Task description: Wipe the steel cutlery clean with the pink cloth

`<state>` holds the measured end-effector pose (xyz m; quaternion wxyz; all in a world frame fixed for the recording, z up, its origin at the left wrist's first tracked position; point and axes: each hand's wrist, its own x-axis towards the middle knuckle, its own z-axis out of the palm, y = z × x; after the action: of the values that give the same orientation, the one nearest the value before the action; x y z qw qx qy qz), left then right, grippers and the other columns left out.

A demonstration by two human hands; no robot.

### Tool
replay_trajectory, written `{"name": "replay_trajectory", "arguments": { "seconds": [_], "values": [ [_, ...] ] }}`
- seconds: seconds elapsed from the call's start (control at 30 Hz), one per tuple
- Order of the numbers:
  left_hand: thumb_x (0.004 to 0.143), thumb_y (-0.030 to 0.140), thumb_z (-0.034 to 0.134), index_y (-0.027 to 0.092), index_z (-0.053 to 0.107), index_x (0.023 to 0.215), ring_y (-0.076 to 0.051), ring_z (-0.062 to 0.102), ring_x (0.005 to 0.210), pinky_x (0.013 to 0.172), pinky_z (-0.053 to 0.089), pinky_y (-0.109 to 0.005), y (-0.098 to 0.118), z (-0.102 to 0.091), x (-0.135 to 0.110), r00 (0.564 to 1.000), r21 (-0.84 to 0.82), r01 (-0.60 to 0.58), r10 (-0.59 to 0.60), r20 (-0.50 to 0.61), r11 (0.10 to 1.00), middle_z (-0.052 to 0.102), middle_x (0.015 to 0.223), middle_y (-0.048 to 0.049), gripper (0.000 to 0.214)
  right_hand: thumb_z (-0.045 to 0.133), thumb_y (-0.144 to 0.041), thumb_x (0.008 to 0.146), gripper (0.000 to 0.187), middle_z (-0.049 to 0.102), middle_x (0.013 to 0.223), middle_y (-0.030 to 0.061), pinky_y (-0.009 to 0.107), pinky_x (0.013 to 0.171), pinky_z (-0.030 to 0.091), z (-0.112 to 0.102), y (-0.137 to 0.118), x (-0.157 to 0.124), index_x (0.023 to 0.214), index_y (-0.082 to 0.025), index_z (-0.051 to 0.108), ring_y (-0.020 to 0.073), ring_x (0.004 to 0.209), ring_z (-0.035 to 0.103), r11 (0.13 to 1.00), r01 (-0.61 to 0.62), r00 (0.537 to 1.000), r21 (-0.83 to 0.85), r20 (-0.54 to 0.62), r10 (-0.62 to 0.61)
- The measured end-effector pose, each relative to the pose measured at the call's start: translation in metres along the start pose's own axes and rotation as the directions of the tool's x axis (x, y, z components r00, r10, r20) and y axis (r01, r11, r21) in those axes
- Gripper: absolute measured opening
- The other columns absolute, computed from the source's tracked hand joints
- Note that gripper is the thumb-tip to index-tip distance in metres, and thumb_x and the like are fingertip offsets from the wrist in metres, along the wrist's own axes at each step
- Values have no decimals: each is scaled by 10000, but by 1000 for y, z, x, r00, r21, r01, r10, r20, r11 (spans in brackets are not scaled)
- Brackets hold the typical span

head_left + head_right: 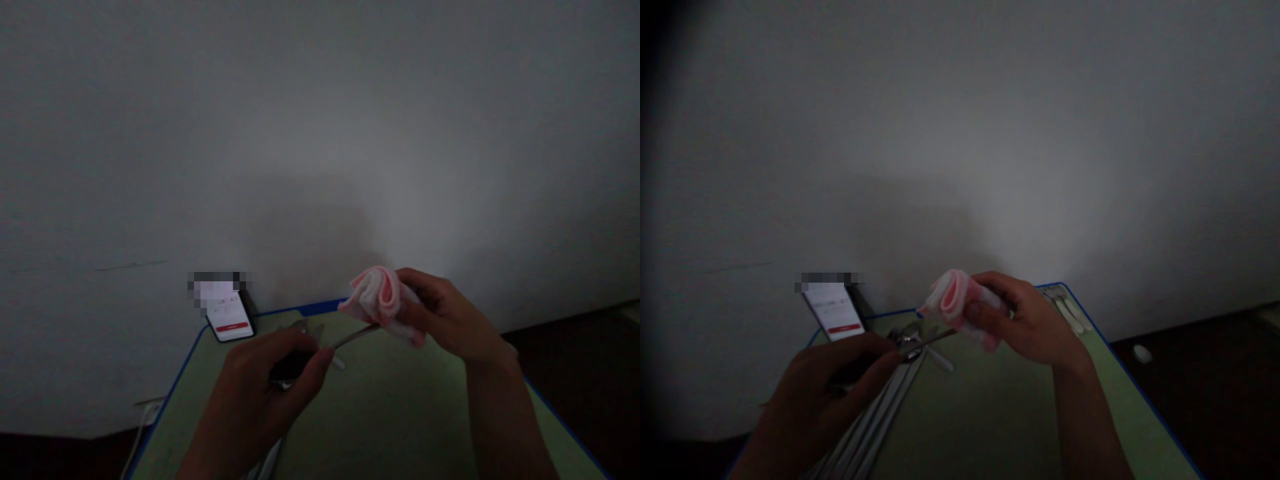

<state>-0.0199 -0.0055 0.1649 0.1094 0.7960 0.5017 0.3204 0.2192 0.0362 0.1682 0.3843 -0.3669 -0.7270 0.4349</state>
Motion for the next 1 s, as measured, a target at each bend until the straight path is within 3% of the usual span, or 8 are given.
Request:
{"name": "replay_trajectory", "arguments": {
  "seconds": [0.4, 0.83, 1.0],
  "values": [
    [787, 308, 565, 183, 647, 690, -85, 588, 451, 417, 439, -137, 3, 0, 1, 1000, -46, -11, 11, 6, 999, 648, 555, 28, 178, 497, -397, 855, 342, 631, 937, 51, 204, 588, 453, -1, 0, 0, 1135, -210, 558, 130, 740, 580, 999, 36, 999, -26, 3, -36],
    [798, 317, 556, 181, 640, 706, -85, 582, 457, 436, 438, -153, 1, 1, 0, 999, -32, -15, 16, 29, 999, 642, 564, 23, 185, 472, -404, 867, 339, 635, 914, 51, 212, 609, 457, -2, 0, 0, 1118, -198, 568, 128, 743, 585, 996, 58, 998, -65, 36, -56],
    [793, 319, 563, 181, 640, 703, -89, 578, 458, 437, 436, -160, 0, 1, 0, 999, -13, -33, 33, 16, 999, 643, 559, 22, 183, 488, -390, 861, 309, 643, 983, 64, 252, 703, 490, -2, 1, 0, 1088, -201, 579, 155, 856, 605, 997, 64, 998, -39, 32, -63]
  ]
}}
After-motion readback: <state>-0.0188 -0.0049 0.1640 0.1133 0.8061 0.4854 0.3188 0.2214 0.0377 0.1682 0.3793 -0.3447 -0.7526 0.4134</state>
